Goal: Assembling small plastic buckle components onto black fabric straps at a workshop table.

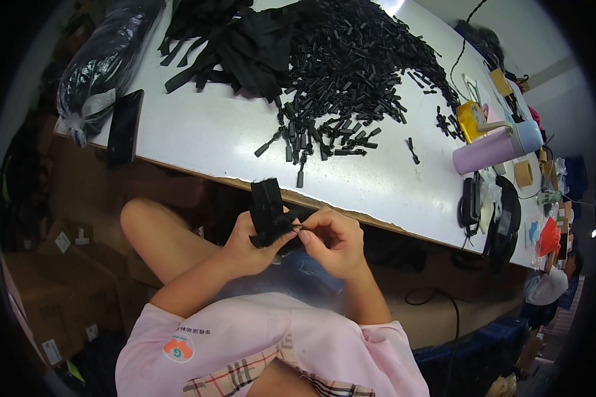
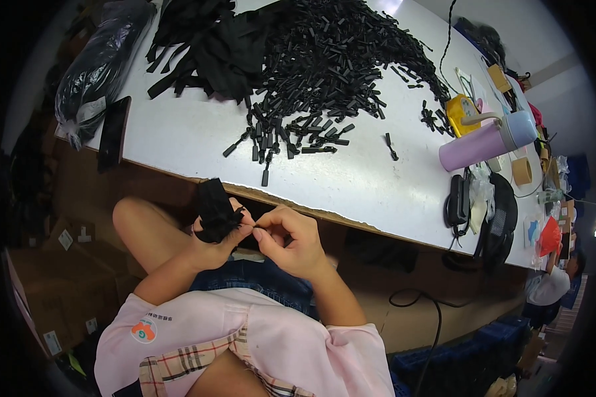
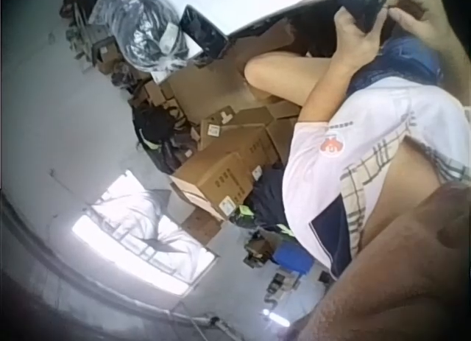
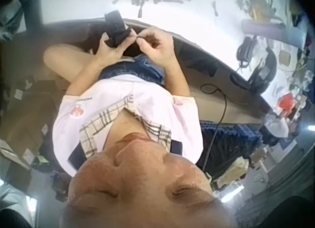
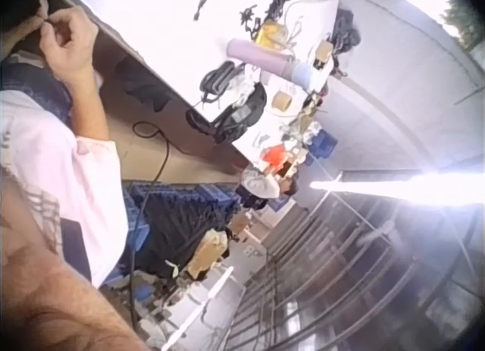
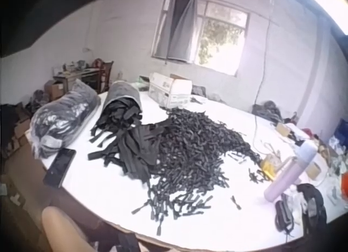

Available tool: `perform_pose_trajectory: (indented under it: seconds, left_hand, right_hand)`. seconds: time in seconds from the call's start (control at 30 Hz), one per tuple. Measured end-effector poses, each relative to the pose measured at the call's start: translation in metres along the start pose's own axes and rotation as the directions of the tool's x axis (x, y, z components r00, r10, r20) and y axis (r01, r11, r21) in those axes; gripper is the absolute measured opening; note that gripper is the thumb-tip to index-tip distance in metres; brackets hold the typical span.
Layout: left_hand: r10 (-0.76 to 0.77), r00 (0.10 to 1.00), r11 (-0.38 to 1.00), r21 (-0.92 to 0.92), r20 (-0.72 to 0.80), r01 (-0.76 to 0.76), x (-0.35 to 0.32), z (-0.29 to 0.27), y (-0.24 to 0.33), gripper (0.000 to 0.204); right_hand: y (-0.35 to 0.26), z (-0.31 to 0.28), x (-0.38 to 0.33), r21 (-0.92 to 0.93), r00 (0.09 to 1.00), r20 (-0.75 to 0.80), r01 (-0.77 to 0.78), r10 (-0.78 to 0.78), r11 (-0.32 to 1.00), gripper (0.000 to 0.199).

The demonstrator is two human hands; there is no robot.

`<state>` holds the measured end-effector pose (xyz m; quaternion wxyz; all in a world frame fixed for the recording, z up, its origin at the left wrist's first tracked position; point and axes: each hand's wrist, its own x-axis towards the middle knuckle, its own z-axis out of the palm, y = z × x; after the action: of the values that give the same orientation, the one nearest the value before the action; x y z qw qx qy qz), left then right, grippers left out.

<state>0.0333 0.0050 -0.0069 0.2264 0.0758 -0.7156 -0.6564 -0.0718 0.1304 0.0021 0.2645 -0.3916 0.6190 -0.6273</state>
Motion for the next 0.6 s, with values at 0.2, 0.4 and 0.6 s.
perform_pose_trajectory:
  seconds: [0.2,0.4,0.6]
  left_hand:
    - [-0.271,0.958,0.913,-0.339,-0.093,0.225,0.010,0.000,-0.002,0.012]
    - [-0.431,0.893,0.847,-0.285,0.125,0.449,0.010,-0.005,-0.013,0.013]
    - [-0.416,0.894,0.888,-0.140,0.166,0.439,0.011,-0.002,-0.012,0.017]
  right_hand:
    - [0.015,0.003,-0.001,-0.374,0.984,0.168,0.124,-0.064,0.919,0.013]
    - [0.001,0.015,0.015,-0.523,0.893,-0.082,0.340,-0.443,0.782,0.025]
    - [0.007,0.013,0.017,-0.594,0.800,0.030,0.496,-0.599,0.633,0.018]
